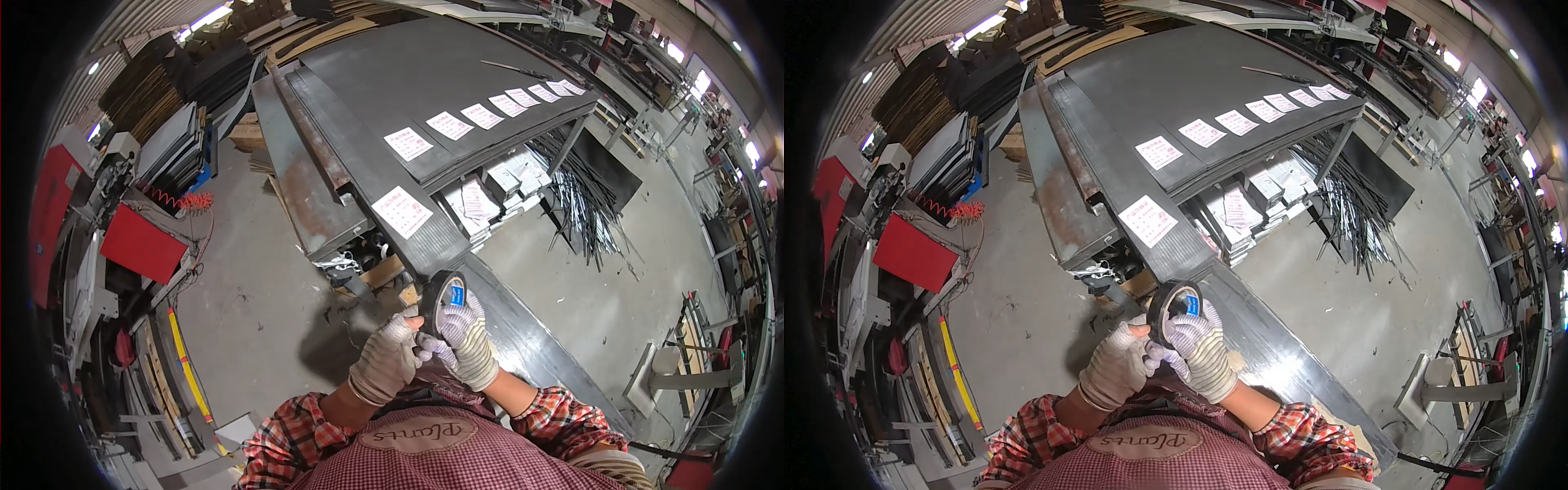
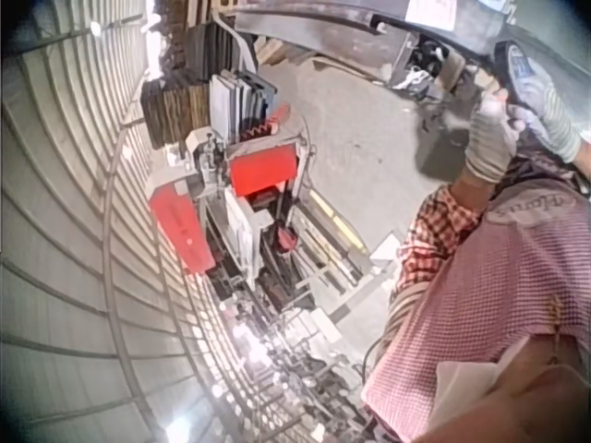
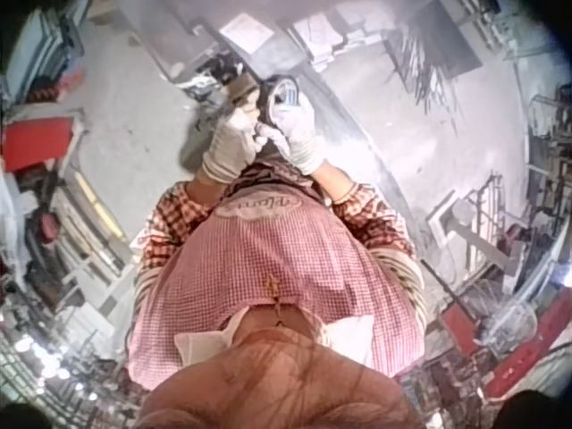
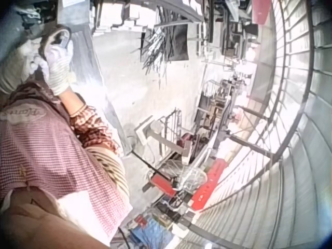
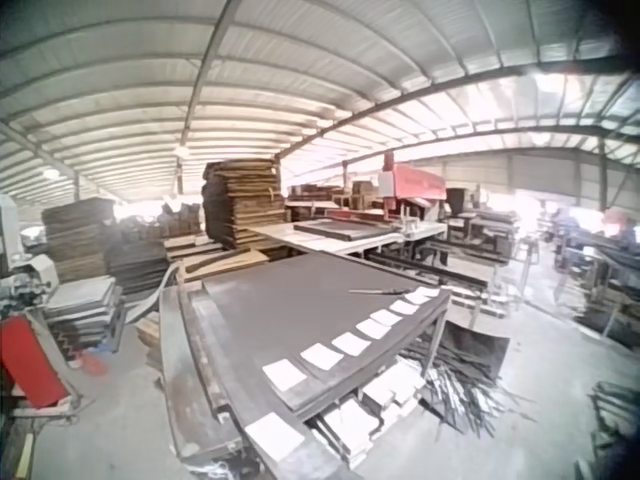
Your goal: Applying labels and managing materials in a building materials factory environment.
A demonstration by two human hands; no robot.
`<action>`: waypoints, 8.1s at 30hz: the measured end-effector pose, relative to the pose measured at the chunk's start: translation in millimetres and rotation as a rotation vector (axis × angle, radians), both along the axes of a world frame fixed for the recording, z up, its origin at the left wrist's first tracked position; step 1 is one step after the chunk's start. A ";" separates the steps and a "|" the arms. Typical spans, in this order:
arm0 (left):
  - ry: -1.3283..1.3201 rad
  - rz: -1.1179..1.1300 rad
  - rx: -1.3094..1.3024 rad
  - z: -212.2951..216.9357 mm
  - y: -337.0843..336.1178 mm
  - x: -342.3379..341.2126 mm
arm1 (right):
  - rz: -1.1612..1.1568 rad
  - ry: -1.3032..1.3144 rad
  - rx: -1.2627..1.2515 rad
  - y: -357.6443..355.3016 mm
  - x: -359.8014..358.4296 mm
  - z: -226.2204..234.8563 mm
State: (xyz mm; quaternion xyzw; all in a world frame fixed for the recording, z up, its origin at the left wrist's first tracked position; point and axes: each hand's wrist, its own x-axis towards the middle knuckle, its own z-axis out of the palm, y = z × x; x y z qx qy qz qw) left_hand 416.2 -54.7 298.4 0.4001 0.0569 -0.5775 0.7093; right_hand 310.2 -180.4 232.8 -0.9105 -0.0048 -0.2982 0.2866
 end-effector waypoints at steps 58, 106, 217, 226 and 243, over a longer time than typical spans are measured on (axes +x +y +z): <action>-1.406 -0.257 0.133 -16.8 -5.7 3.1 | -0.024 -0.031 -0.014 -16.4 0.2 1.6; -0.890 -0.194 0.194 7.6 -4.8 41.2 | 0.176 0.287 -0.108 -54.9 25.5 64.5; -0.550 0.410 0.586 -112.9 -102.5 79.7 | -0.091 1.027 0.295 -145.6 177.6 -5.6; -0.732 0.504 0.601 -126.1 -107.5 58.7 | -0.075 1.004 0.288 -147.1 159.2 -18.9; -0.837 0.542 0.494 -112.2 -122.0 92.6 | -0.141 0.808 0.520 -150.1 179.5 -18.6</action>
